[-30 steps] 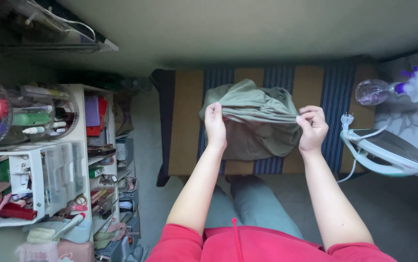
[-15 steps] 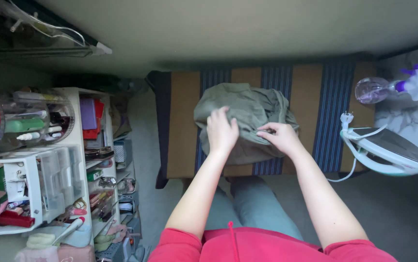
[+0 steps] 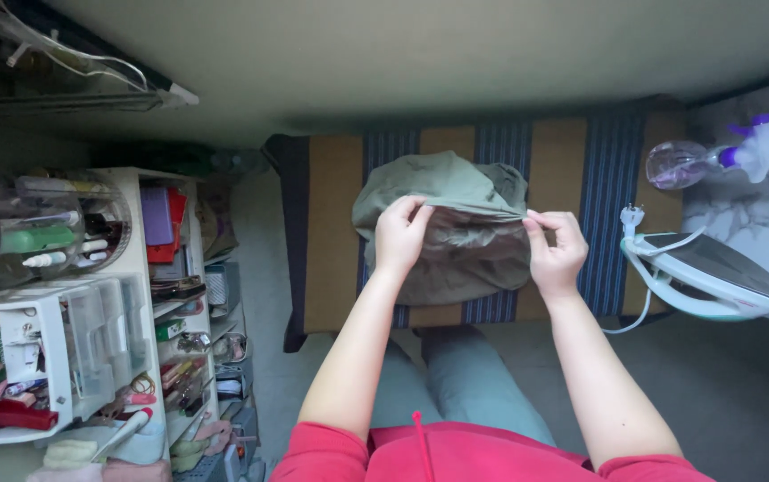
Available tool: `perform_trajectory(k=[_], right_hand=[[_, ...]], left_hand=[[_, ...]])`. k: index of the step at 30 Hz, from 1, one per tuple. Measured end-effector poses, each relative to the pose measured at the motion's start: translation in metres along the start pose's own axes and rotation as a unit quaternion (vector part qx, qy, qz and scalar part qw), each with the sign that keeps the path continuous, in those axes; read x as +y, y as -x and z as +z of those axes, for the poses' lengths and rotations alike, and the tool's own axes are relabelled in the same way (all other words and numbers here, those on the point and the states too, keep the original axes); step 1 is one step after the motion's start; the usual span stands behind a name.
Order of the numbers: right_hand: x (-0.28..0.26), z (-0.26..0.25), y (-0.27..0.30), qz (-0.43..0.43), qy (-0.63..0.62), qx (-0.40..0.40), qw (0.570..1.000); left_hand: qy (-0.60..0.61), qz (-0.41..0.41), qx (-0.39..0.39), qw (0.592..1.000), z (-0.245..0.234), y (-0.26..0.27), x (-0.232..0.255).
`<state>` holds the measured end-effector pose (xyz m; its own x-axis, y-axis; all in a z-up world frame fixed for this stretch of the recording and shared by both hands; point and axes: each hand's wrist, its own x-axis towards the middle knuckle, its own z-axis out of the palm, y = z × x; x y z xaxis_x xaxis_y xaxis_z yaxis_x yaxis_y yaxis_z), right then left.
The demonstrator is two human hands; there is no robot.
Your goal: Folding an olive green t-shirt and then picking up a black garment to fold on an ironing board.
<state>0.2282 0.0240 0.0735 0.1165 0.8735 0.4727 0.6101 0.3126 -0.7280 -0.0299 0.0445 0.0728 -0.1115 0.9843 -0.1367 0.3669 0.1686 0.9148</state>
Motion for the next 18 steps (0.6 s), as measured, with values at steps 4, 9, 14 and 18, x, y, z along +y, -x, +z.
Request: perform_trajectory(k=[4, 9, 14, 18], right_hand=[[-0.022, 0.007, -0.006, -0.005, -0.021, 0.022, 1.000], [-0.037, 0.004, -0.010, -0.187, 0.108, 0.023, 0.976], [-0.057, 0.018, -0.009, -0.183, 0.013, -0.128, 0.975], [-0.045, 0.026, 0.001, -0.072, 0.115, -0.166, 0.977]], left_hand=[[0.043, 0.002, 0.031, 0.999, 0.010, 0.004, 0.004], [0.171, -0.094, -0.101, 0.976, 0.008, 0.009, 0.027], [0.224, -0.139, -0.139, 0.955, 0.013, 0.010, 0.037], [0.351, -0.241, -0.142, 0.894, 0.021, 0.013, 0.043]])
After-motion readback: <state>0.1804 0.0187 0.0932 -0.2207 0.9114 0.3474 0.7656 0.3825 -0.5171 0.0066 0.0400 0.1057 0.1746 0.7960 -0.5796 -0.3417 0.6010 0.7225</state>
